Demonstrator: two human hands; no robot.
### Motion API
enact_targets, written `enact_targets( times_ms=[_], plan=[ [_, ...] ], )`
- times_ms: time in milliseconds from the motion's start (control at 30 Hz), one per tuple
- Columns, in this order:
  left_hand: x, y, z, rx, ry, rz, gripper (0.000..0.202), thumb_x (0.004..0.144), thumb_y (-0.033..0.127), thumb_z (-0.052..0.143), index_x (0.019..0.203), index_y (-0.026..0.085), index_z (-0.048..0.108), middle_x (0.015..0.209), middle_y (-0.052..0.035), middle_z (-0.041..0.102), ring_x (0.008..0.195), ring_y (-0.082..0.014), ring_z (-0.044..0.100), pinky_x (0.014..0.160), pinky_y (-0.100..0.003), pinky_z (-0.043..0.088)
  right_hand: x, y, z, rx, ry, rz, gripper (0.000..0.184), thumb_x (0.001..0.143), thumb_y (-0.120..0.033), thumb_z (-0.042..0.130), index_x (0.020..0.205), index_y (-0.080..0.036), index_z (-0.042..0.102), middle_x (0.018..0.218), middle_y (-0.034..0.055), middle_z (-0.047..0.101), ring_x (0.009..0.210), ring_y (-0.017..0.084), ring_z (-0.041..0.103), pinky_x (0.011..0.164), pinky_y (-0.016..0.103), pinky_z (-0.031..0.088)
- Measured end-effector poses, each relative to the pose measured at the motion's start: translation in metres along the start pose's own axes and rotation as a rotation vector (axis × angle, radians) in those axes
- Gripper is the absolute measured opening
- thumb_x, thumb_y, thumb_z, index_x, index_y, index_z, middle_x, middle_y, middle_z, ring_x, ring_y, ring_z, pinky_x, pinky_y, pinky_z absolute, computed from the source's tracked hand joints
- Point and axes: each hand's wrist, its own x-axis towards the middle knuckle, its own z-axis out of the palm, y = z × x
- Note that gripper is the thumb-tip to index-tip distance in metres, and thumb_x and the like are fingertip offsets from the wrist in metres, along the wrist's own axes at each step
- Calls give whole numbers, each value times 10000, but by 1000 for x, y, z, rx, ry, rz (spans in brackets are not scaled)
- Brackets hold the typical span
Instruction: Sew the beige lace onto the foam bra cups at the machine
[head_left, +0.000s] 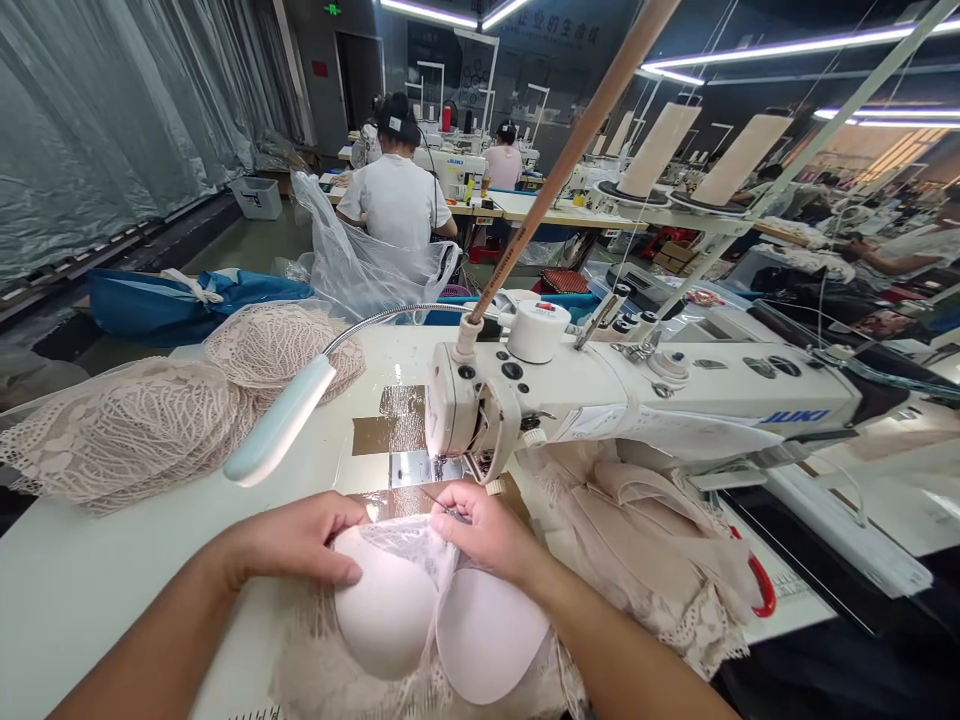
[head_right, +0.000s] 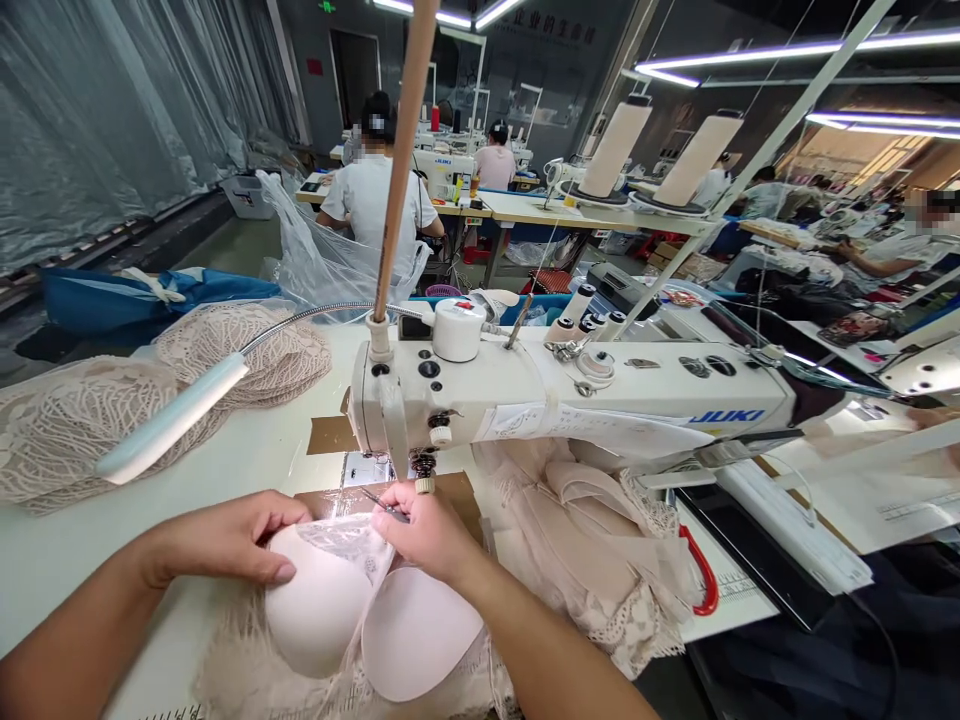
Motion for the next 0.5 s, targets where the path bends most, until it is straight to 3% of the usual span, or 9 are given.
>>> enact_targets(
  times_ms=[133,233,333,500],
  plan=[
    [-15,5,-10,7,219,-49,301,729,421,730,798,140,647,739,-9,601,669,-147,527,582,-217,365,-2,-1,-2,46,-274,-53,162,833,-293,589,735,-166,611,698,-12,598,678,134,564,650,239,438],
    [-12,11,-1,11,277,-27,309,738,433,718,779,138,633,700,6,567,639,-131,492,570,-215,349,1,-3,4,111,-163,-112,247,903,-373,504,837,-169,627,829,21,638,801,156,586,765,271,449],
    [-3,15,12,69,273,26,292,745,415,705,746,135,621,672,16,530,624,-121,451,551,-212,322,4,-5,11,125,-53,-120,235,809,-366,635,941,-171,629,842,16,625,793,162,568,731,271,449],
    [8,13,25,84,315,60,277,738,389,711,759,140,591,667,33,493,607,-106,414,529,-201,303,4,-10,17,53,24,-174,82,763,-247,633,739,-173,608,698,-26,556,665,128,485,624,245,388]
  ],
)
